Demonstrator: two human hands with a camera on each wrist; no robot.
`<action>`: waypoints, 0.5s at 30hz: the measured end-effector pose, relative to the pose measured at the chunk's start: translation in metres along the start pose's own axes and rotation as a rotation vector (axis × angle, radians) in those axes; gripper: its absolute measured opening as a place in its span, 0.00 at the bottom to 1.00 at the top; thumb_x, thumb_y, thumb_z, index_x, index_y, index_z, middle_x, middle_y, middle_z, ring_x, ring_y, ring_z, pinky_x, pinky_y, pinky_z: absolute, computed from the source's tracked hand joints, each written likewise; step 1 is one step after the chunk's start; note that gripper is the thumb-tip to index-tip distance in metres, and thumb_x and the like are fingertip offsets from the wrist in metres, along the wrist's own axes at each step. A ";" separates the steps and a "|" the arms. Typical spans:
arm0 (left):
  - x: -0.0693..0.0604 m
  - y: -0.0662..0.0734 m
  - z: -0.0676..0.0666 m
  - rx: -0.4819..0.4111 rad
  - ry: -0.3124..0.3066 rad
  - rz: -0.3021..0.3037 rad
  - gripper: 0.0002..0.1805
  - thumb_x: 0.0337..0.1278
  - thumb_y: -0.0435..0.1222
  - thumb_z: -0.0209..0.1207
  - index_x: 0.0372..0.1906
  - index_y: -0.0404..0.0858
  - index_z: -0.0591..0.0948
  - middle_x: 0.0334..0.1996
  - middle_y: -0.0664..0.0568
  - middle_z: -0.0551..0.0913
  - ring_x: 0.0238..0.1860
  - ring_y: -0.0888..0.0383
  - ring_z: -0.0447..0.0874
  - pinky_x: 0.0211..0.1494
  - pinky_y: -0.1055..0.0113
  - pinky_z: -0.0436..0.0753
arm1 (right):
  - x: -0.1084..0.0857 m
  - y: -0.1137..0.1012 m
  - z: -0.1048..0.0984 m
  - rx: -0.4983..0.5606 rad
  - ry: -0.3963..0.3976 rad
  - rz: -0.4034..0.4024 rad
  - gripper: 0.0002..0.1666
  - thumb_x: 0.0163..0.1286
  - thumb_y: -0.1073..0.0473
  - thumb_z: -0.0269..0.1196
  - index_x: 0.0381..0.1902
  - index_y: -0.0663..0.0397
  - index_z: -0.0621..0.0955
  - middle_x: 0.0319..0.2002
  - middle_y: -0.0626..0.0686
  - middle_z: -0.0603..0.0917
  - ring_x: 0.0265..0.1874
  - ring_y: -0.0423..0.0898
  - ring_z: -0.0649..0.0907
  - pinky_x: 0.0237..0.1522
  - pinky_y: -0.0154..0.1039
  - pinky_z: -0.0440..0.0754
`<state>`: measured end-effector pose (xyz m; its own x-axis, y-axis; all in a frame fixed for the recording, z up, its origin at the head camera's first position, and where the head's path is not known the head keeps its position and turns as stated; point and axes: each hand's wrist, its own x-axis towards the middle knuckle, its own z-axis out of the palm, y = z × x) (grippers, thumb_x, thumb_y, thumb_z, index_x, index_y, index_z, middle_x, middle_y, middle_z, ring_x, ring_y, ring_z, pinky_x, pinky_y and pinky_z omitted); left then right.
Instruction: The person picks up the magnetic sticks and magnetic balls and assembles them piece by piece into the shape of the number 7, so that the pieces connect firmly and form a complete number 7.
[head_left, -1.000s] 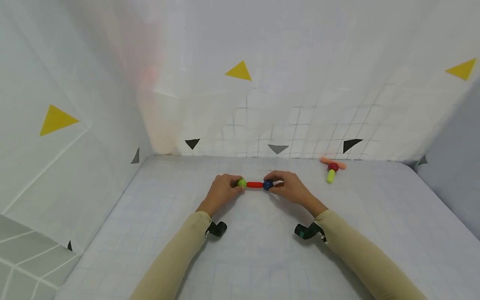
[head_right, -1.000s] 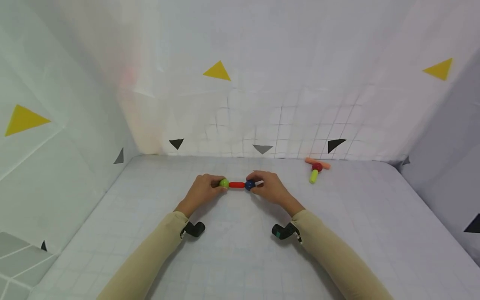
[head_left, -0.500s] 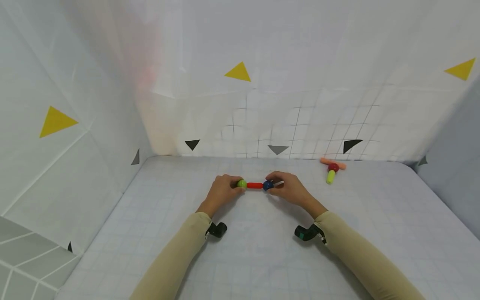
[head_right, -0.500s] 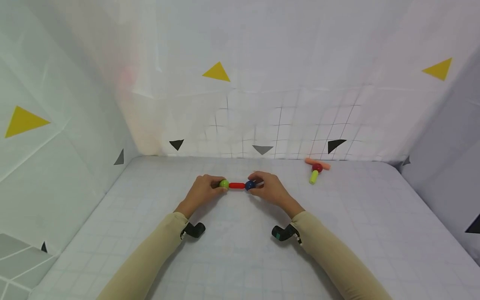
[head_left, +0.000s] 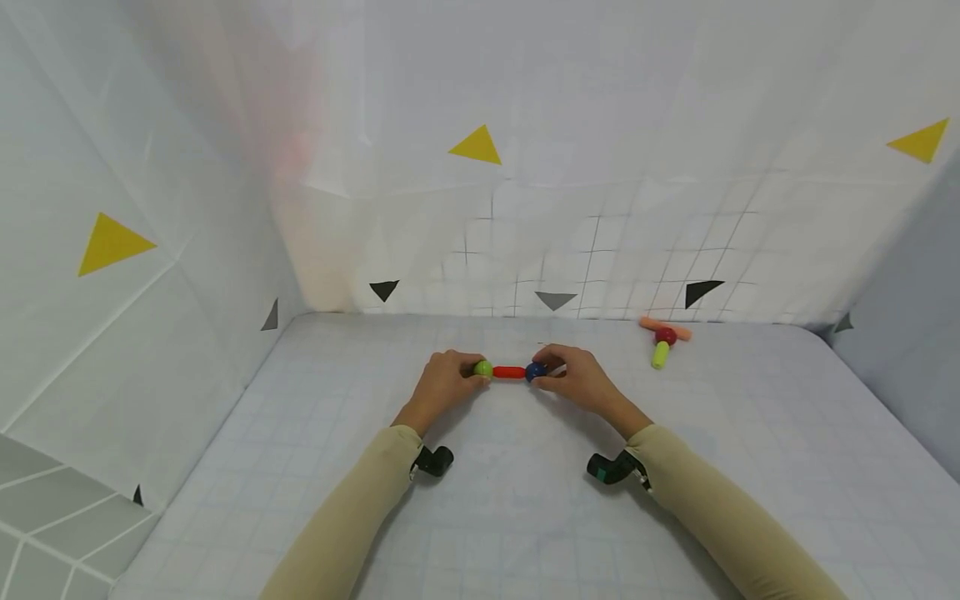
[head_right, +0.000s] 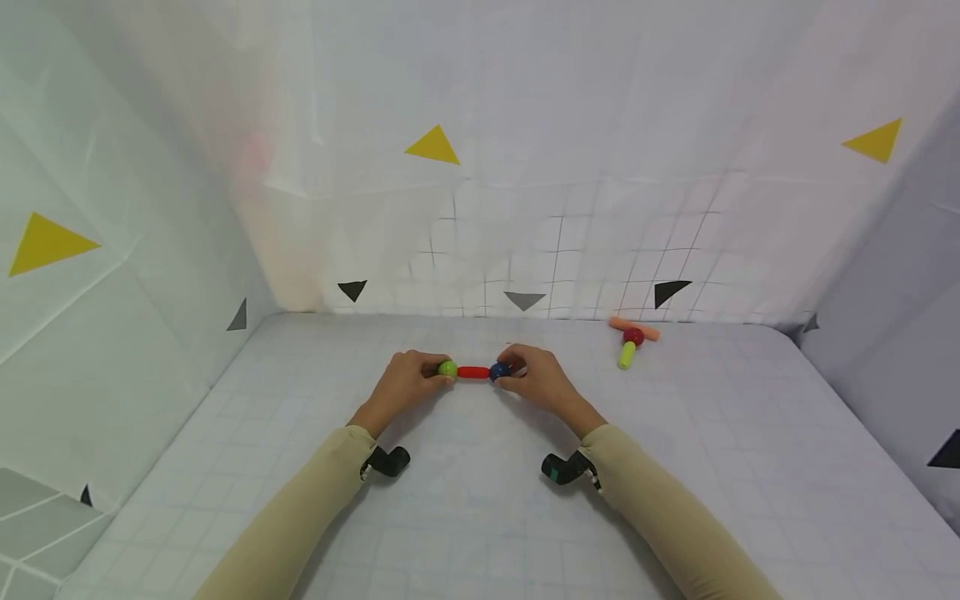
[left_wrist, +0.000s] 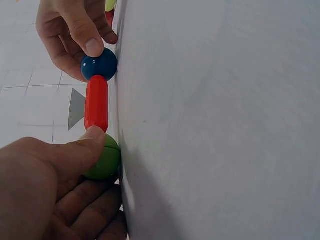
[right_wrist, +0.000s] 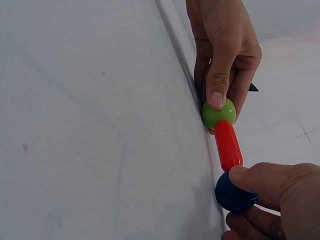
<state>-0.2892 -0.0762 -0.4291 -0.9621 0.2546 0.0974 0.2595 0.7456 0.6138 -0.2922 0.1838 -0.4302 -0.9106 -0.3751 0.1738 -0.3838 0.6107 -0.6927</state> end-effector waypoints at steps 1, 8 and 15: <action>0.000 0.000 0.000 0.002 0.001 0.002 0.24 0.63 0.40 0.73 0.62 0.40 0.86 0.52 0.48 0.88 0.54 0.52 0.82 0.63 0.54 0.80 | 0.000 0.000 0.001 -0.003 0.004 -0.002 0.20 0.65 0.62 0.76 0.54 0.59 0.85 0.47 0.52 0.87 0.47 0.50 0.85 0.50 0.47 0.86; -0.001 0.000 -0.001 -0.005 0.002 -0.001 0.23 0.62 0.39 0.73 0.62 0.39 0.86 0.52 0.48 0.88 0.54 0.52 0.82 0.63 0.54 0.79 | 0.001 0.002 0.005 -0.021 0.033 -0.014 0.19 0.65 0.62 0.76 0.51 0.59 0.85 0.44 0.52 0.87 0.44 0.49 0.85 0.47 0.45 0.86; 0.000 0.002 0.000 0.004 -0.006 -0.011 0.24 0.63 0.40 0.73 0.63 0.40 0.86 0.53 0.48 0.87 0.55 0.51 0.82 0.64 0.54 0.79 | -0.004 -0.001 0.002 -0.002 0.042 -0.006 0.22 0.64 0.63 0.77 0.54 0.62 0.83 0.46 0.54 0.86 0.45 0.52 0.85 0.48 0.47 0.86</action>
<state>-0.2884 -0.0750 -0.4279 -0.9644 0.2503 0.0857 0.2491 0.7506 0.6120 -0.2878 0.1834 -0.4315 -0.9137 -0.3493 0.2077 -0.3899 0.6095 -0.6903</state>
